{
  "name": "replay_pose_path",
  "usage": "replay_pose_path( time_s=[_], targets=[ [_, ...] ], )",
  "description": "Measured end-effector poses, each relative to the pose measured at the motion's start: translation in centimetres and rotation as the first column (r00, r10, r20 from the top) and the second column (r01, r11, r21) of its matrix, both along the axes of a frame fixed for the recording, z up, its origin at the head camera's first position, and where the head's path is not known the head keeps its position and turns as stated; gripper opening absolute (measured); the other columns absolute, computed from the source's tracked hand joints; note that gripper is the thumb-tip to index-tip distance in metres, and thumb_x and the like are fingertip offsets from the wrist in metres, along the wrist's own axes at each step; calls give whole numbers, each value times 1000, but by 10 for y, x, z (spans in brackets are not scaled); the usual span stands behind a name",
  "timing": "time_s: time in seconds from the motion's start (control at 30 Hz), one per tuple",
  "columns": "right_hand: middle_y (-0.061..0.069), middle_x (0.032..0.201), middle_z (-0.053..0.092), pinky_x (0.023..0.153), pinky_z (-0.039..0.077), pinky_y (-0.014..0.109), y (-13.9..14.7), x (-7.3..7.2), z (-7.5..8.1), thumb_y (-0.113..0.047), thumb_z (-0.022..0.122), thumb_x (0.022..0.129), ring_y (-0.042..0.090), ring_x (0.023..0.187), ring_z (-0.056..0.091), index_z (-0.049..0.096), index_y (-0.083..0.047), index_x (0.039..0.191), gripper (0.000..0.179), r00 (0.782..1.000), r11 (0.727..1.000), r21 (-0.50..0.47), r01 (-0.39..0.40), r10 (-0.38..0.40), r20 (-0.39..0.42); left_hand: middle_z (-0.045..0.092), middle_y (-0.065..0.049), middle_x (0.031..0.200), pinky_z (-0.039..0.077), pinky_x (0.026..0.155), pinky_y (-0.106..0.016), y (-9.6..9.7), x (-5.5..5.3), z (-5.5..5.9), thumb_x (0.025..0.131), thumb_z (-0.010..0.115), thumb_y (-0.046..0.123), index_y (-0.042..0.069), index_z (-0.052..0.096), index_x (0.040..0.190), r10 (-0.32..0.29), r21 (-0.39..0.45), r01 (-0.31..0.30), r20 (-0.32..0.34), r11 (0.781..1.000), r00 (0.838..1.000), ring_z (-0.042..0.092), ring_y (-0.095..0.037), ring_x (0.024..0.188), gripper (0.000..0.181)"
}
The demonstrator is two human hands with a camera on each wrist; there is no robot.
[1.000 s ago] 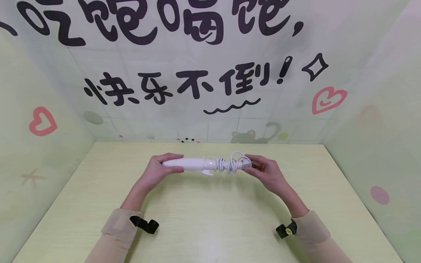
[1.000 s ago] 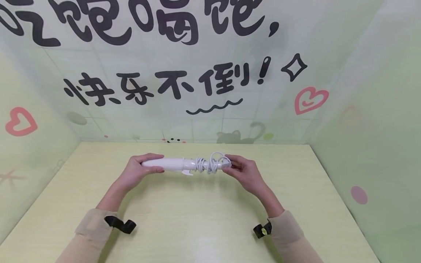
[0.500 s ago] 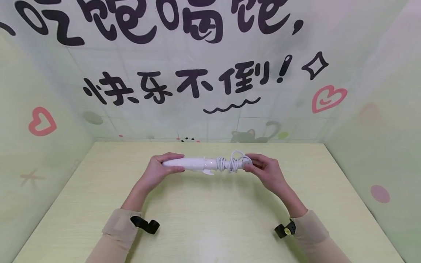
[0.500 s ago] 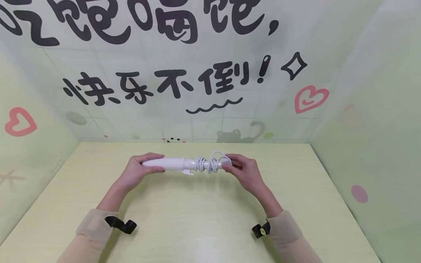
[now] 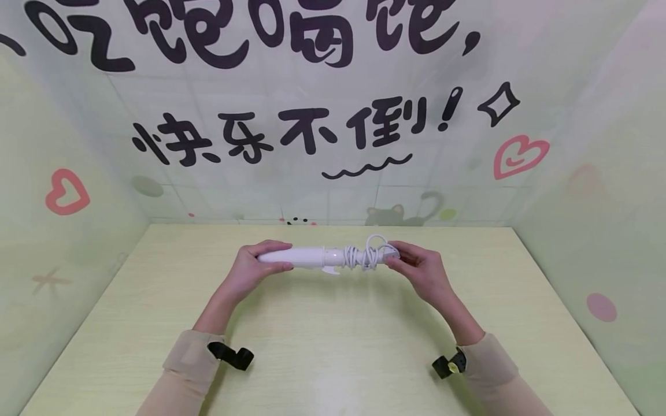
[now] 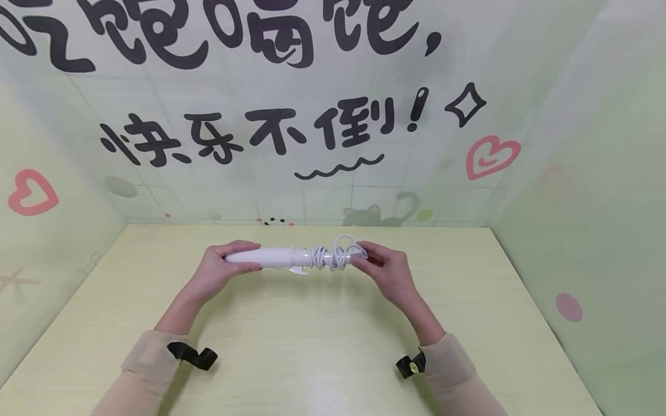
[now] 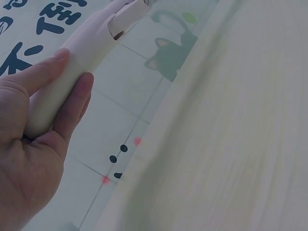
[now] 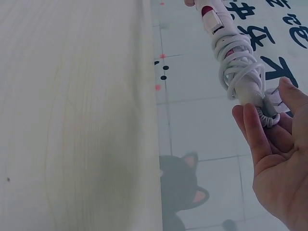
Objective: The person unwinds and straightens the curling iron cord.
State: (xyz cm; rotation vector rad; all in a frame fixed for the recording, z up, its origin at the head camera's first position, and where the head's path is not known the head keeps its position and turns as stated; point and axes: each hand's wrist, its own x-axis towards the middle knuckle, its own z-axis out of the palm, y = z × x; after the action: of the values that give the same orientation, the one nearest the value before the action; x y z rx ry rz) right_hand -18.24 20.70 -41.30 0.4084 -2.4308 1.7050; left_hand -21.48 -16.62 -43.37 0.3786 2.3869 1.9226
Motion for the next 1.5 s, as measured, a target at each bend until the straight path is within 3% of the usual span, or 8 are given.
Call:
replay_pose_path(
  time_s=[0.47,0.67,0.87,1.2,1.5],
  targets=[
    [29,105,72,75,61,26,-5,-4,-2,1,71,95,9,80,72,69,14,119,27,1000,989,-144,14,-15,-6,68,-9,128,57,87,-29,1,-3,1,80,90,11,3,75,120,-3,11,3,-5,1000,1000,57,-32,117,44],
    [30,102,72,74,62,28,-7,-5,-2,2,72,94,11,79,74,69,15,116,26,999,987,-155,39,-42,-17,67,-11,130,57,87,-27,2,-3,2,80,89,9,1,75,121,2,10,-1,-11,1000,1000,57,-33,118,44],
    [29,103,72,73,62,28,-9,-5,-1,-1,75,93,16,81,75,69,15,113,26,996,986,-144,85,-82,29,65,-14,132,57,89,-28,3,-5,3,81,88,7,0,74,121,-12,22,12,-17,1000,1000,55,-35,121,43],
    [27,103,73,68,63,30,-11,-6,1,0,76,91,10,79,74,71,13,112,25,997,991,-109,81,-80,14,64,-14,133,57,89,-29,3,-6,2,81,88,6,0,74,121,-24,18,24,-9,1000,1000,54,-36,122,43],
    [26,102,74,69,63,31,-11,-6,5,-3,80,89,18,78,75,72,11,115,30,991,986,-110,125,-120,51,64,-14,132,57,90,-29,3,-7,1,81,87,4,-2,73,120,-25,38,25,-16,999,1000,54,-36,123,42]
  ],
)
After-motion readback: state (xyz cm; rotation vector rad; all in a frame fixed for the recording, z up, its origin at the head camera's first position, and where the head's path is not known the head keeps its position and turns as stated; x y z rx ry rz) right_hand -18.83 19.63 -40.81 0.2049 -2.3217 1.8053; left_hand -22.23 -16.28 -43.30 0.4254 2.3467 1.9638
